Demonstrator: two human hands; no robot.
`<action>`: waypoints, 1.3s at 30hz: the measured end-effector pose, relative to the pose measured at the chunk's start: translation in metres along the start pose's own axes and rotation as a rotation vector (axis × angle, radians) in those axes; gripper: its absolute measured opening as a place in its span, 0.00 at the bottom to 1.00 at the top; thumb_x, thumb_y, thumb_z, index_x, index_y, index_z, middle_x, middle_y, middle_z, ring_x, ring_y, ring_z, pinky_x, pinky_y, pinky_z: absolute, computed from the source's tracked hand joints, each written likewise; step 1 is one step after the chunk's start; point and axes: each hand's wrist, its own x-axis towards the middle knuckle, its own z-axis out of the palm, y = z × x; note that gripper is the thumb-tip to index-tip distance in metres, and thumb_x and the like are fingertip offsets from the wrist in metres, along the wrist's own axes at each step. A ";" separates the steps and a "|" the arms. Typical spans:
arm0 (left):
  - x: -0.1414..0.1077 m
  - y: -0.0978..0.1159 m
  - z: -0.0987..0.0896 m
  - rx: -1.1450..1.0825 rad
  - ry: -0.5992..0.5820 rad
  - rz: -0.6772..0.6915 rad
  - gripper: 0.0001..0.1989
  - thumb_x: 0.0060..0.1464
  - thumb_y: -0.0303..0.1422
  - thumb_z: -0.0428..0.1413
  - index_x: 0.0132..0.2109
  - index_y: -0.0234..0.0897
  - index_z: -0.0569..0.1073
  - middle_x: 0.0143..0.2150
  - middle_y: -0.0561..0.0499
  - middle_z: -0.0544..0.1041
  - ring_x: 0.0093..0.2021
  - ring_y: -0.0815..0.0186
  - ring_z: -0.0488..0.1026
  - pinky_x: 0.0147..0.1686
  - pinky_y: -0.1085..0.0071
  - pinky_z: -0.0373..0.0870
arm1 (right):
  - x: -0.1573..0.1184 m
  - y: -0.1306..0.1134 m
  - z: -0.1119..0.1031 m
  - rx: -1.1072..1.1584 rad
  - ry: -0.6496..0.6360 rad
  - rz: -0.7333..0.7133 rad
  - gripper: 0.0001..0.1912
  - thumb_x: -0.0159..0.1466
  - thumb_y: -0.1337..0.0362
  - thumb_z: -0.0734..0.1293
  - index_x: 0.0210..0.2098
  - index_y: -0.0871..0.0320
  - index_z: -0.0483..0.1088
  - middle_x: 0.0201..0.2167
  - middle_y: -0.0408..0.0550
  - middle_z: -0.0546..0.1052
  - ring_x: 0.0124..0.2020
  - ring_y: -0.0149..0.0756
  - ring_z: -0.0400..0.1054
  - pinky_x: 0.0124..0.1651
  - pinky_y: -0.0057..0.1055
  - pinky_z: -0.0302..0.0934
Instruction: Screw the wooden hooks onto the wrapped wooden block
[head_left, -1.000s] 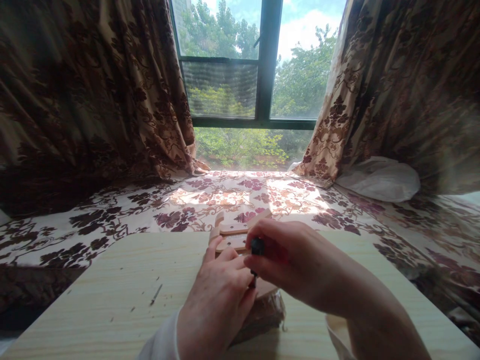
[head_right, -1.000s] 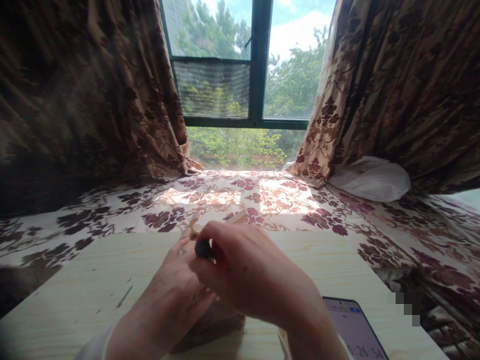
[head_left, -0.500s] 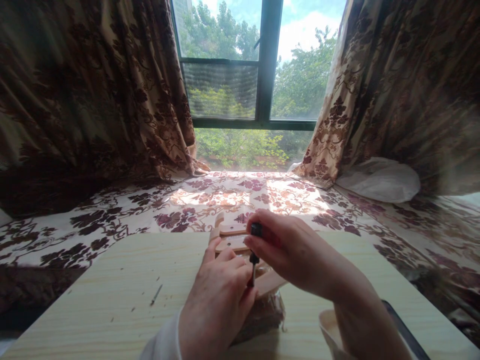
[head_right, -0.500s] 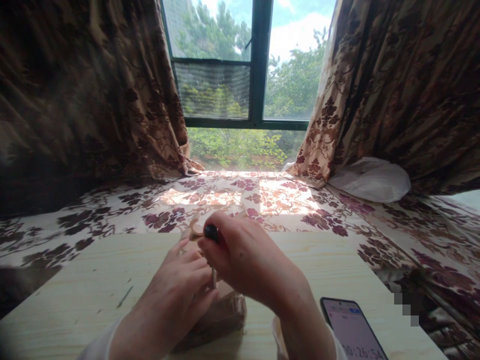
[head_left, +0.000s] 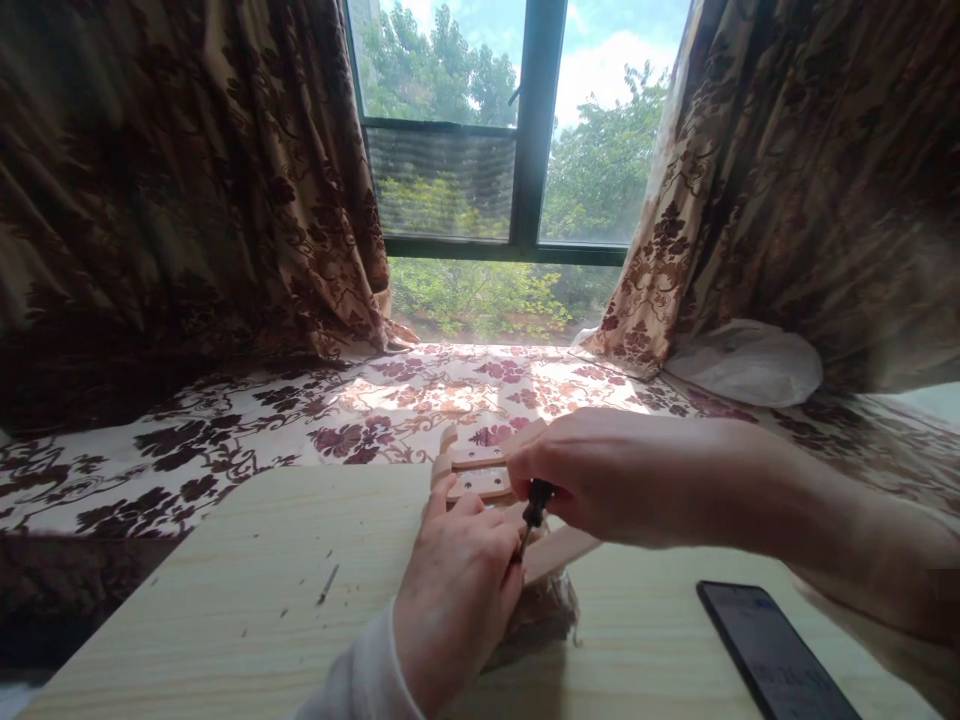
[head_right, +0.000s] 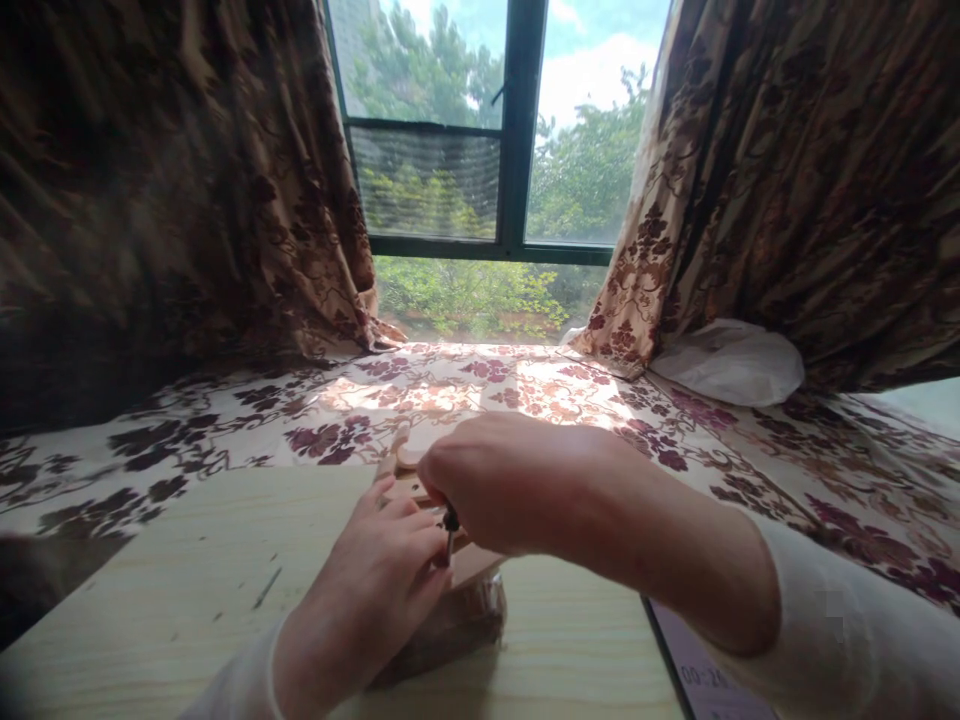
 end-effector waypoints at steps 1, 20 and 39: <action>0.000 0.000 0.000 -0.005 0.001 0.002 0.06 0.48 0.27 0.54 0.25 0.40 0.69 0.32 0.56 0.75 0.40 0.60 0.67 0.56 0.49 0.47 | 0.002 0.000 -0.002 -0.030 -0.021 -0.020 0.08 0.54 0.75 0.61 0.28 0.60 0.71 0.23 0.44 0.71 0.22 0.27 0.55 0.24 0.27 0.46; 0.001 0.002 0.001 0.000 -0.034 -0.045 0.04 0.49 0.32 0.56 0.33 0.42 0.75 0.36 0.52 0.76 0.45 0.57 0.68 0.58 0.49 0.45 | 0.008 -0.004 0.002 -0.003 -0.052 -0.045 0.09 0.56 0.70 0.60 0.34 0.58 0.69 0.27 0.45 0.72 0.24 0.27 0.56 0.24 0.25 0.46; 0.001 0.004 0.001 0.005 0.010 -0.034 0.04 0.50 0.30 0.54 0.30 0.40 0.73 0.33 0.53 0.76 0.43 0.58 0.69 0.56 0.48 0.49 | -0.001 -0.005 -0.008 -0.027 -0.007 -0.039 0.09 0.59 0.72 0.61 0.34 0.58 0.71 0.27 0.46 0.74 0.27 0.30 0.61 0.27 0.26 0.48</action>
